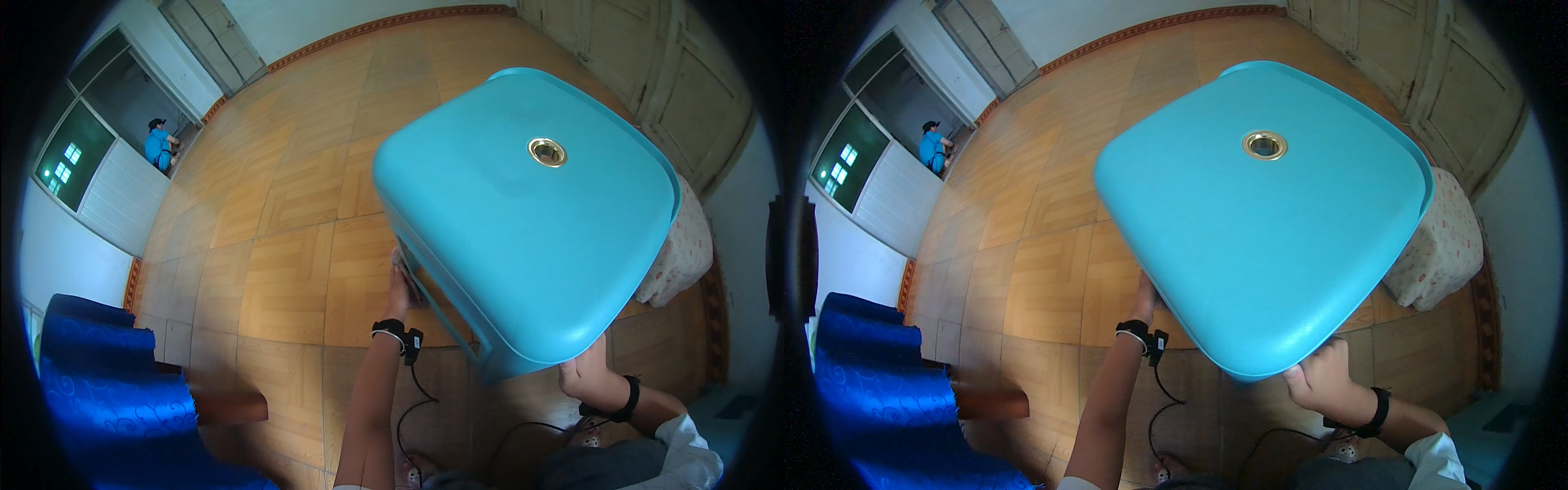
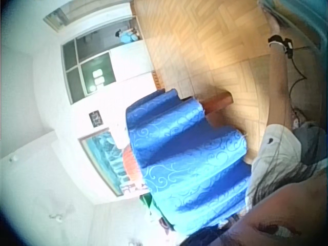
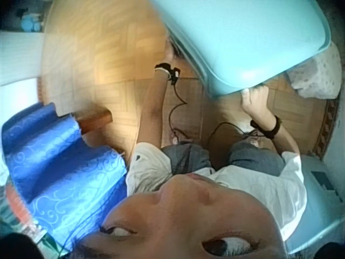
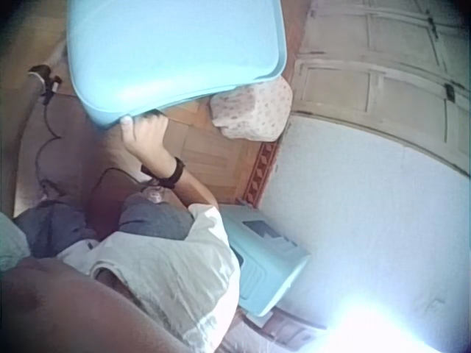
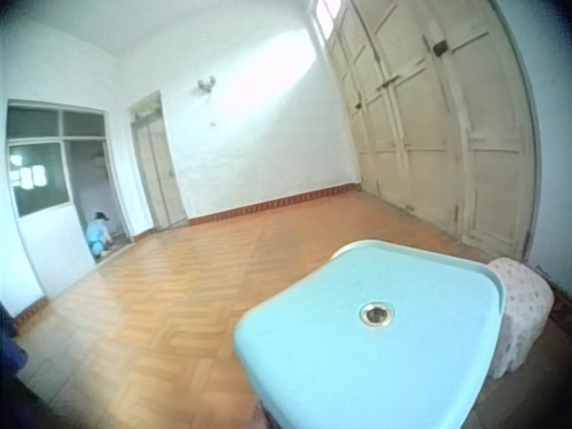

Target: The person wipes the top and interior of a plastic stool with a cloth, washes the cloth in a bucket of water, and then wipes a small wooden chair.

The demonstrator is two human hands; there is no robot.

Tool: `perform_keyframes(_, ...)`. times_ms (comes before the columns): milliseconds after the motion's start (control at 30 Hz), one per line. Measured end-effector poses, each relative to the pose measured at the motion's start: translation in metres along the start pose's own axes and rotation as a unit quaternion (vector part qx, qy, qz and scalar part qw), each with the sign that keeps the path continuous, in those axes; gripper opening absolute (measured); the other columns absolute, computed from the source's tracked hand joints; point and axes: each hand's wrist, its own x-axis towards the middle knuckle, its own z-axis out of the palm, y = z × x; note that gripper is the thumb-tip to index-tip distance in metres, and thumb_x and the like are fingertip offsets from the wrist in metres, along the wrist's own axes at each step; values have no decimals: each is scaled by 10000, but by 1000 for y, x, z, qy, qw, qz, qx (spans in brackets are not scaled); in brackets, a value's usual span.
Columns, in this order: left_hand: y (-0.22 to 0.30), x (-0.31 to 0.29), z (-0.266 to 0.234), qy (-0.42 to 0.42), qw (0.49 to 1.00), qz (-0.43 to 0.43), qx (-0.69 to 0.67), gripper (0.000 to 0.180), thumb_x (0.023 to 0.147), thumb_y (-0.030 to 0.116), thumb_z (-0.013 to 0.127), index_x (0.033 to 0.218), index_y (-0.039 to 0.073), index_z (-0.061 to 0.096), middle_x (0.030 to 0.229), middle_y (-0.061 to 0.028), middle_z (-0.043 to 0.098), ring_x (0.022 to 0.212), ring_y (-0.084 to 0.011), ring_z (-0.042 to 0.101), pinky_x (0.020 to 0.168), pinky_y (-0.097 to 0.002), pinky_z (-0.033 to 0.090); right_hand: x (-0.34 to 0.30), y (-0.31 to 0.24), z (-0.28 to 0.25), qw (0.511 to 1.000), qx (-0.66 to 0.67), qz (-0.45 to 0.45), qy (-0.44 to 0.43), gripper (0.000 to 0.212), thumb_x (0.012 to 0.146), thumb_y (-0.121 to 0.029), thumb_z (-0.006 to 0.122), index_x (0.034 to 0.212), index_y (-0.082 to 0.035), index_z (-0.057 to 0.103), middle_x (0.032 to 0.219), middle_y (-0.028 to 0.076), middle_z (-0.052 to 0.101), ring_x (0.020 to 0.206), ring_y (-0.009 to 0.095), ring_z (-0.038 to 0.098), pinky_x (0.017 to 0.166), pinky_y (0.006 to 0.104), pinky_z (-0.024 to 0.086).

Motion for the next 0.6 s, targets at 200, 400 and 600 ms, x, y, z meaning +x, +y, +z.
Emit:
perform_keyframes(200,-6,-2,-1,11,996,32,86,631,917,590,236,1314,111,340,1269,-151,473,1075,-281,539,827,-442,498,0,1,0,1000,7,8,-4,493,920,-375,346,742,-9,624,670,177,601,533,350,552,511,442,393)
perform_keyframes(400,-19,16,-20,13,989,59,132,616,919,578,229,1320,125,341,1296,-127,462,1137,-277,497,888,-441,449,3,-5,-3,1000,7,8,-4,484,923,-364,345,743,-11,623,671,179,601,526,358,548,499,445,394)
perform_keyframes(600,-17,11,-6,4,995,50,81,599,936,547,214,1332,116,344,1311,-125,456,1183,-270,458,946,-418,406,4,-2,-2,1000,6,12,-6,477,923,-357,346,751,-10,624,667,179,600,525,363,549,495,446,398)
